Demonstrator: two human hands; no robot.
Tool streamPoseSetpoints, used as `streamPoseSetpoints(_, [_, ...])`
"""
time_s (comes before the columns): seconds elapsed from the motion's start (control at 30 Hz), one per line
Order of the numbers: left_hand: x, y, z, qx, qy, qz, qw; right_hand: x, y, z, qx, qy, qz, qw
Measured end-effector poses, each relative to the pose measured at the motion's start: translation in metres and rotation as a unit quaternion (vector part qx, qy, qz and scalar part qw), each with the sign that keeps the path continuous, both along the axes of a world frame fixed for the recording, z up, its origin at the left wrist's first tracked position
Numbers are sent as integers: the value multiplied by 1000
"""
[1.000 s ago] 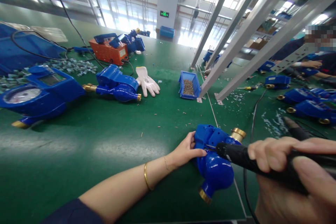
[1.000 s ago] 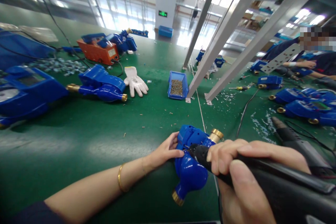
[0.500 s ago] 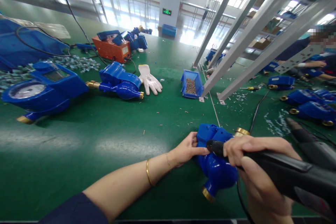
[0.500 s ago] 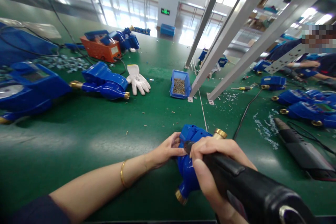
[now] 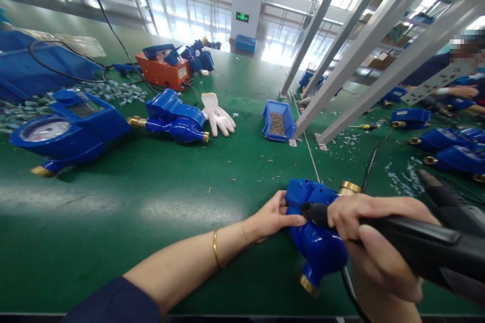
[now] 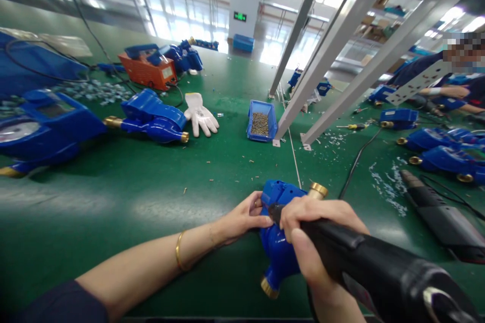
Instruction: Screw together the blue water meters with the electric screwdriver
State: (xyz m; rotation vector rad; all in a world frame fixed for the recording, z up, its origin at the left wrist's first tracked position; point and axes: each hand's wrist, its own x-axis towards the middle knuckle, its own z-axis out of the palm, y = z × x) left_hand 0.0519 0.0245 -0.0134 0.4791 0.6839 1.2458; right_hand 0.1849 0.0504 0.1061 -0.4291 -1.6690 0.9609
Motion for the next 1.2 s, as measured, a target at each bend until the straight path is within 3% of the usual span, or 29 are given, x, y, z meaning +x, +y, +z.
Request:
streamPoseSetpoints(0.1, [2,0,-3,18,6,-5,1000,-8,-15,-5,-14,18,-111,994])
streamPoseSetpoints(0.23, [2,0,-3,15,7,-4,1000,-10,-25,-3,-27,54,-155,986])
streamPoseSetpoints(0.33, [2,2,-2,2,12,7,1000,0,-22,-2,-13,40,-153,987])
streamPoseSetpoints(0.43, [2,5,-2,-1,15,10,1000,13,-19,-5,-5,-20,-100,995])
streamPoseSetpoints(0.6, [0,6,0,2,8,-8,1000,15,-12,-5,-33,22,-33,999])
streamPoseSetpoints(0.7, [-2,6,1,2,5,-9,1000,13,-4,-2,-51,24,63,996])
streamPoseSetpoints(0.77, [-2,5,1,2,5,-8,1000,12,0,-1,-56,22,90,994])
streamPoseSetpoints(0.83, [-1,5,1,2,6,-8,1000,9,0,-2,-38,39,63,997])
streamPoseSetpoints(1.0, [1,3,-1,10,-1,-9,1000,-3,-8,-10,-33,100,-111,988])
streamPoseSetpoints(1.2, [2,2,-5,18,-2,-16,1000,-2,-8,-9,-36,108,-125,986])
